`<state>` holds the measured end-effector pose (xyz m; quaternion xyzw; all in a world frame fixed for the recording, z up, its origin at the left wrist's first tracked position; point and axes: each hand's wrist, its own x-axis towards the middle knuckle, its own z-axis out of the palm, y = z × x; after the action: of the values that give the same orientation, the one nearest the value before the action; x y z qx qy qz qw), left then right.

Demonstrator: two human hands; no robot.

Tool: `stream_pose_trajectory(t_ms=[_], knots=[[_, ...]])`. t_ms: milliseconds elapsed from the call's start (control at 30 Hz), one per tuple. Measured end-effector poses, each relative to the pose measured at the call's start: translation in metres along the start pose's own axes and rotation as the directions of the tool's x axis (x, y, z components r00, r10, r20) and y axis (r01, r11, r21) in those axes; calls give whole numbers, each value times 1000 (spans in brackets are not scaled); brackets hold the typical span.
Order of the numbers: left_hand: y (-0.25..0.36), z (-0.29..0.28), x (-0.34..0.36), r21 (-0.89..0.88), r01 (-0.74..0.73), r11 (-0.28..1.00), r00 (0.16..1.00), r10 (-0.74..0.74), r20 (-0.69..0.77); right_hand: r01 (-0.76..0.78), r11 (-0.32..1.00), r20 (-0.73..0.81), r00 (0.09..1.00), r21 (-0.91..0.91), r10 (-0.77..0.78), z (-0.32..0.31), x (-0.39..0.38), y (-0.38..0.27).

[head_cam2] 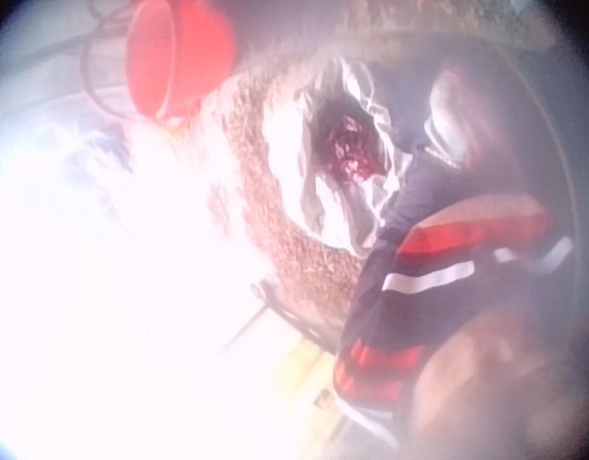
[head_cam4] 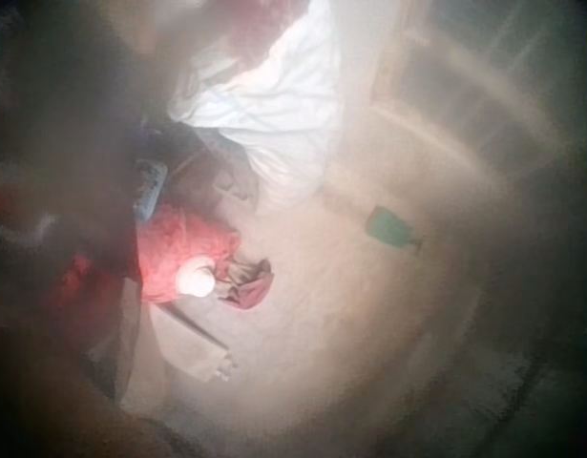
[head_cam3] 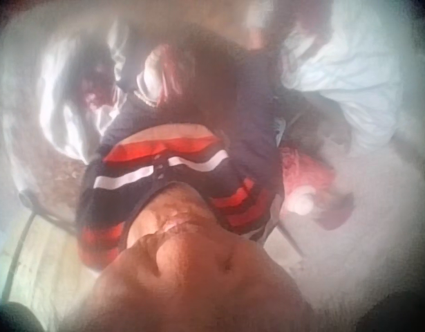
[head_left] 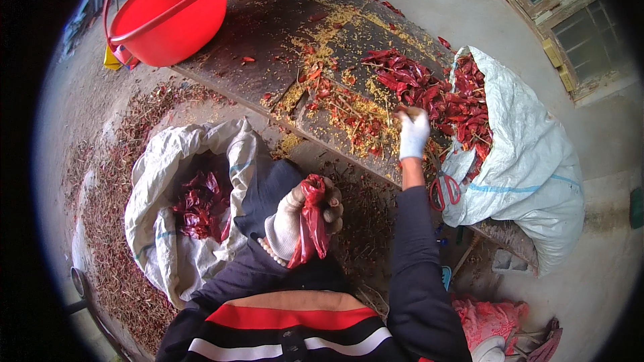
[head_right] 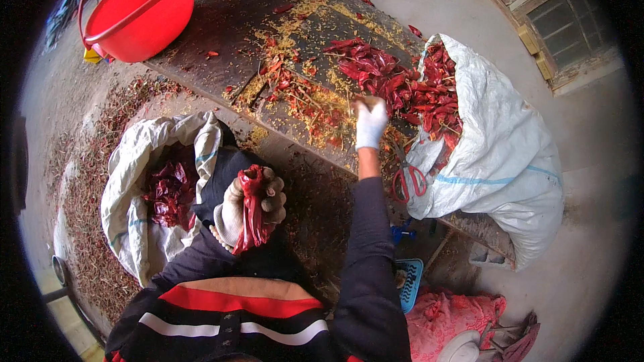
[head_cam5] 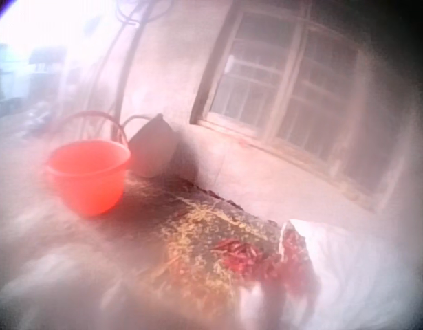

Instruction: The person sits on the floor and removes stems from dried red peppers using a pair of scissors. They pick peppers from a pile on a low table, cut the stems, and place the trimmed peppers into a white sack.

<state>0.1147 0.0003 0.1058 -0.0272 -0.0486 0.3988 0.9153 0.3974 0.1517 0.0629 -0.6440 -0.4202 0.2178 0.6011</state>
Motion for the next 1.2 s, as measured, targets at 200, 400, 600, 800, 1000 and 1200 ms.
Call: stream_pose_trajectory(t_ms=[200,400,600,800,1000,1200], knots=[[-1,-9,1,-154,46,987,981,-15,194,-159,813,-95,963,561,254,-74,0,50],[0,-15,-4,-120,30,992,966,1,257,-191,766,-34,963,614,268,-96,-47,43],[-3,-10,-9,58,-19,998,973,5,230,-324,735,153,944,595,292,-70,-111,-13],[-3,5,-13,341,-15,940,998,35,-51,-420,546,360,907,725,220,-45,-156,-56],[-19,14,-3,791,72,607,946,210,-248,-390,542,446,895,744,32,-29,-181,-93],[-27,6,-1,912,-80,402,916,391,-92,-466,690,427,870,553,246,-15,-204,-98]])
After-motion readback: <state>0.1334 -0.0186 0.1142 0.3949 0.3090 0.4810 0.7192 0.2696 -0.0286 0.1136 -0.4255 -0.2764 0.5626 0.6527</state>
